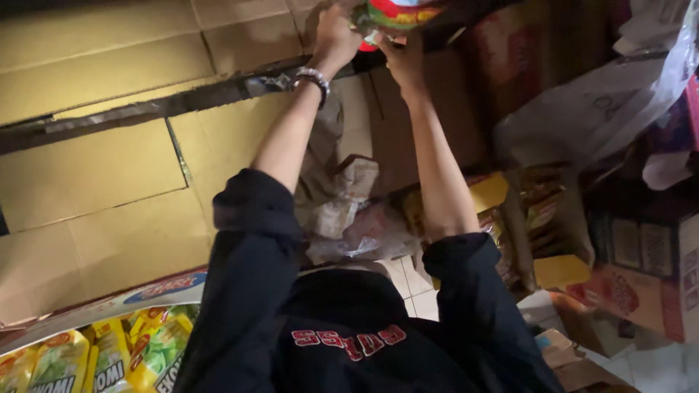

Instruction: The person wipes the front of a red and green sachet with a cloth, then wipes several yellow sachets on a shelf. The person uses a cloth to clean the packaging surfaces and places the items back on the shelf.

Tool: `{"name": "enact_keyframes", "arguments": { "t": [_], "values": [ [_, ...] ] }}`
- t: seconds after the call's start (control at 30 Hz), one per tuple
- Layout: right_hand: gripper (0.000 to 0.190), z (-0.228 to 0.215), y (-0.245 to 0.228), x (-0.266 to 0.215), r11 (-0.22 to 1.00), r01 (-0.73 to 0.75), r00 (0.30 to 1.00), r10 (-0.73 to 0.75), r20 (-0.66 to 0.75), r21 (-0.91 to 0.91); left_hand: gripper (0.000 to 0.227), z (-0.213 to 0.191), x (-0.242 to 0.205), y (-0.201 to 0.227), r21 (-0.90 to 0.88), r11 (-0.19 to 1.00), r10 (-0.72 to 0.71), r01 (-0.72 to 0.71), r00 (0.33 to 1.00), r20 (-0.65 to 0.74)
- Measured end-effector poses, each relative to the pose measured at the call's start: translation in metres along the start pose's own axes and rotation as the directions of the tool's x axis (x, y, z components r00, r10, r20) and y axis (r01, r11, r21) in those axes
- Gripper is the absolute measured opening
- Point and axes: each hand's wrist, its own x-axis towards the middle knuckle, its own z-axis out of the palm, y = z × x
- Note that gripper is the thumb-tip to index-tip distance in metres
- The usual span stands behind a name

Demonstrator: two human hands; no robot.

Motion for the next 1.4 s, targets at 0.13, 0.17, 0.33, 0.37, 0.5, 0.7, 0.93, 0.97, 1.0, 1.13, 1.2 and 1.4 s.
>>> {"name": "enact_keyframes", "arguments": {
  "t": [0.13,0.17,0.33,0.37,0.5,0.7,0.93,0.97,1.0,1.13,1.2,1.4],
  "values": [
    [0.051,0.0,0.012,0.027,0.987,0.016,0.999,-0.011,-0.035,0.162,0.024,0.018,0.011,-0.009,0.036,0.938,-0.345,0.344,0.933,0.103],
    [0.059,0.001,0.015,0.027,0.982,0.013,0.999,-0.004,-0.047,0.189,0.029,0.02,0.008,-0.012,0.036,0.937,-0.349,0.347,0.934,0.078],
    [0.068,0.015,0.03,0.033,0.947,0.151,0.988,-0.14,-0.059,0.283,0.054,0.032,0.006,-0.034,0.103,0.922,-0.382,0.373,0.92,0.091],
    [0.065,0.018,0.032,0.035,0.949,0.158,0.987,-0.152,-0.046,0.274,0.064,0.032,0.002,-0.042,0.081,0.9,-0.436,0.428,0.891,0.129],
    [0.073,0.021,0.037,0.038,0.933,0.102,0.994,-0.106,-0.009,0.345,0.079,0.028,-0.019,-0.083,-0.088,0.889,-0.43,0.449,0.886,0.173],
    [0.082,0.02,0.024,0.033,0.939,-0.07,0.996,0.084,-0.027,0.336,0.031,0.032,-0.029,-0.109,0.136,0.912,-0.407,0.386,0.891,0.201],
    [0.082,0.021,0.019,0.027,0.948,-0.054,0.995,0.079,-0.068,0.312,0.037,0.01,-0.029,-0.067,0.112,0.948,-0.317,0.297,0.871,0.376],
    [0.083,0.022,0.022,0.026,0.937,-0.046,0.994,0.076,-0.073,0.346,0.04,0.009,-0.029,-0.067,0.137,0.934,-0.357,0.33,0.837,0.416],
    [0.084,0.023,0.025,0.025,0.925,-0.038,0.994,0.073,-0.079,0.378,0.043,0.009,-0.028,-0.068,0.163,0.918,-0.395,0.362,0.799,0.453],
    [0.06,0.033,0.04,0.02,0.882,0.048,0.952,0.102,-0.288,0.468,0.069,0.024,-0.027,-0.086,0.22,0.975,-0.145,0.042,0.868,0.475],
    [0.043,0.037,0.046,0.016,0.869,0.184,0.926,0.003,-0.377,0.46,0.085,0.031,-0.03,-0.09,0.255,0.955,0.035,-0.152,0.91,0.412],
    [0.037,0.035,0.033,-0.006,0.861,0.386,0.906,-0.288,-0.309,0.331,0.057,0.013,-0.024,-0.08,0.2,0.911,-0.413,0.362,0.768,0.49]
  ]
}}
